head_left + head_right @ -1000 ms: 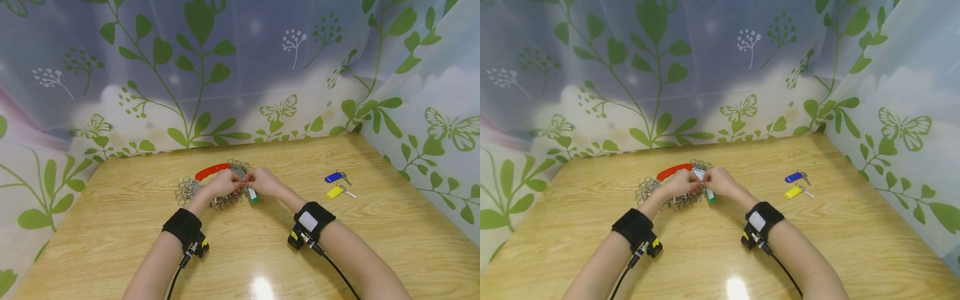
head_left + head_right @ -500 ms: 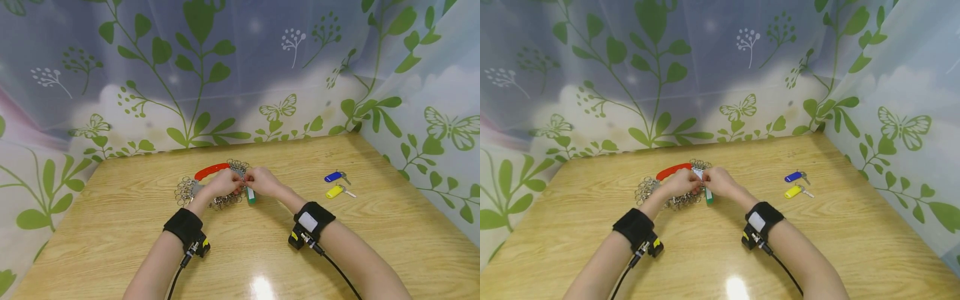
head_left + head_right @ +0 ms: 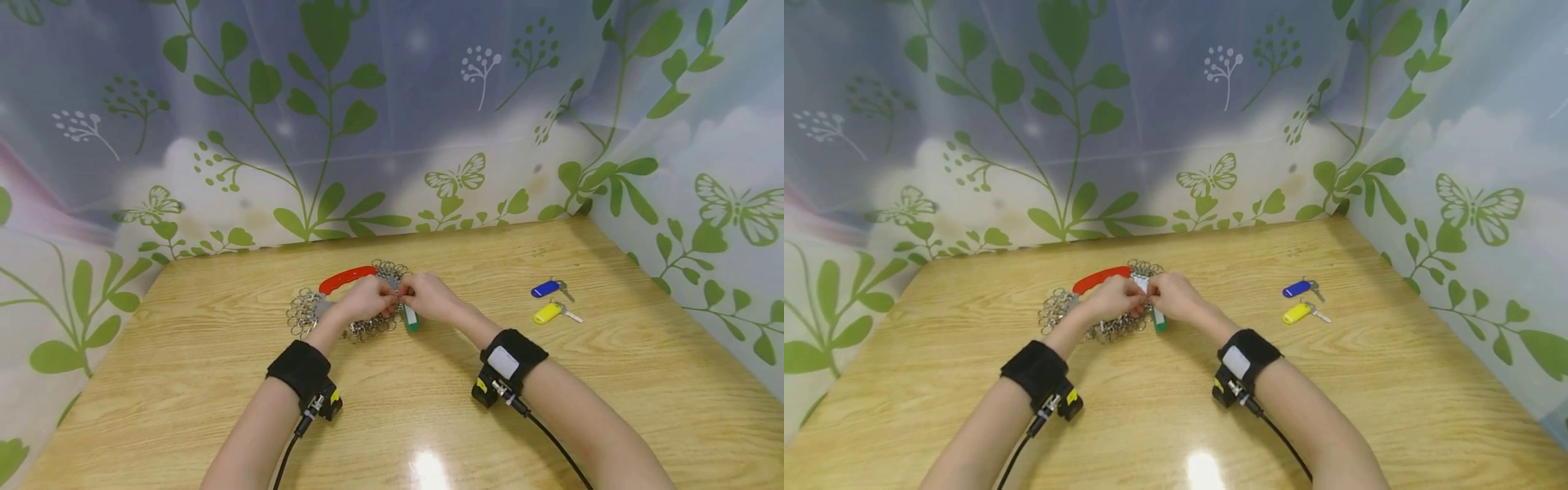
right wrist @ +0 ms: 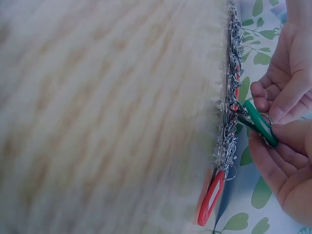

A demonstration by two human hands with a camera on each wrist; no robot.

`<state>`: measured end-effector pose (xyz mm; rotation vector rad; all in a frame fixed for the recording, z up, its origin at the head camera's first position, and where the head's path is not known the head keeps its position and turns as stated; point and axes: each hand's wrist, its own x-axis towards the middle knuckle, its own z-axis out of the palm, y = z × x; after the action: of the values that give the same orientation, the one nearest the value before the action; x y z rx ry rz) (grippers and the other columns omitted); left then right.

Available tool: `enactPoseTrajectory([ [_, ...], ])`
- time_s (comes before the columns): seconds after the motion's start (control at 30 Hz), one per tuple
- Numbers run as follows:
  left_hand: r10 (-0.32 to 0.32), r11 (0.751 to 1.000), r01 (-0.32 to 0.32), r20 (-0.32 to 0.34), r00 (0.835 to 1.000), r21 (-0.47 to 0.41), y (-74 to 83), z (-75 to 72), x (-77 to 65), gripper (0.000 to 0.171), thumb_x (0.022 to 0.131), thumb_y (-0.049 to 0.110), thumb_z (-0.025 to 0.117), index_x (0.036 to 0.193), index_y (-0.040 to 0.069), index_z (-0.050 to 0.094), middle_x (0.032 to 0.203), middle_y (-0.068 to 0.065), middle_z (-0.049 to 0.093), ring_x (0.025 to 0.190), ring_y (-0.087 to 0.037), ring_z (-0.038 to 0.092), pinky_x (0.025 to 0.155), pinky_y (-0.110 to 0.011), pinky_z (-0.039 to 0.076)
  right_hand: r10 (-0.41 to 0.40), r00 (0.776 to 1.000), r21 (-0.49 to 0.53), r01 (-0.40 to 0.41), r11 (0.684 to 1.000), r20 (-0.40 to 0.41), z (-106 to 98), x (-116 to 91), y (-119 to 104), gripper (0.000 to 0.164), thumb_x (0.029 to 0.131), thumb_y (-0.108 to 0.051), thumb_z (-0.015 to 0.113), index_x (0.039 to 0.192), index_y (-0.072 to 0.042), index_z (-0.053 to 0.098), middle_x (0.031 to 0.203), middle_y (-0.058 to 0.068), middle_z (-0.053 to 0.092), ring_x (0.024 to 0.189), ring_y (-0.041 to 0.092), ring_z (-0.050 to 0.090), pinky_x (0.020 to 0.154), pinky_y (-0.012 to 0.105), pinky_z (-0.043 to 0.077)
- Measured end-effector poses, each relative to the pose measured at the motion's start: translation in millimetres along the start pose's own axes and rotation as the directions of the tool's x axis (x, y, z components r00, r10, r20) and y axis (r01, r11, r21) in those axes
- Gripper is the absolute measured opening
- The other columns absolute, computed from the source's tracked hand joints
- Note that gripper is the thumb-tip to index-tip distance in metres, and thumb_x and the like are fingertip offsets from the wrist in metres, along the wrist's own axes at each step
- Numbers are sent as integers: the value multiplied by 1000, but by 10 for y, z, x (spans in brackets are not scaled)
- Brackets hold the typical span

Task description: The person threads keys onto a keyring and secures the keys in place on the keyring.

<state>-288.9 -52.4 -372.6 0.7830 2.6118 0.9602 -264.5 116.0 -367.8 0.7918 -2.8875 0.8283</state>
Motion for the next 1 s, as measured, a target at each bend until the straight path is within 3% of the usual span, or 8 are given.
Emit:
enactPoseTrajectory([
  [0.17, 2, 998, -1, 24, 1000, -55, -32, -6, -23, 21, 94, 14, 54, 92, 1, 71, 78, -9, 66, 68, -20, 63, 65, -28, 50, 30, 1000, 36, -30, 999, 7, -8, 4, 10, 4, 88, -5, 61, 89, -3, 64, 80, 6, 63, 70, 15, 58, 62, 26, 47],
  [0.4, 64, 997, -61, 72, 995, -51, -36, -14, -47, 18, 91, 10, 58, 89, -1, 71, 74, -11, 66, 66, -24, 62, 62, -28, 48, 26, 1000, 37, -25, 999, -7, -11, 13, 18, 4, 87, -6, 63, 87, -3, 64, 79, 5, 64, 70, 14, 58, 62, 26, 46],
  [0.63, 24, 998, -23, 21, 999, -50, -26, -12, -43, 17, 91, 8, 57, 96, -2, 71, 80, -11, 66, 70, -23, 63, 62, -27, 49, 29, 1000, 59, -29, 998, -8, -25, 13, 26, 4, 88, -6, 62, 87, -4, 65, 81, 5, 64, 73, 16, 60, 64, 27, 47],
  [1.0, -13, 999, 12, -25, 1000, -44, -9, -22, -45, 19, 92, 11, 57, 89, 0, 72, 76, -10, 66, 67, -23, 63, 60, -27, 49, 28, 1000, 13, -28, 1000, -10, -33, 20, -8, 4, 88, -6, 61, 88, -5, 66, 81, 4, 63, 73, 15, 59, 65, 28, 48],
])
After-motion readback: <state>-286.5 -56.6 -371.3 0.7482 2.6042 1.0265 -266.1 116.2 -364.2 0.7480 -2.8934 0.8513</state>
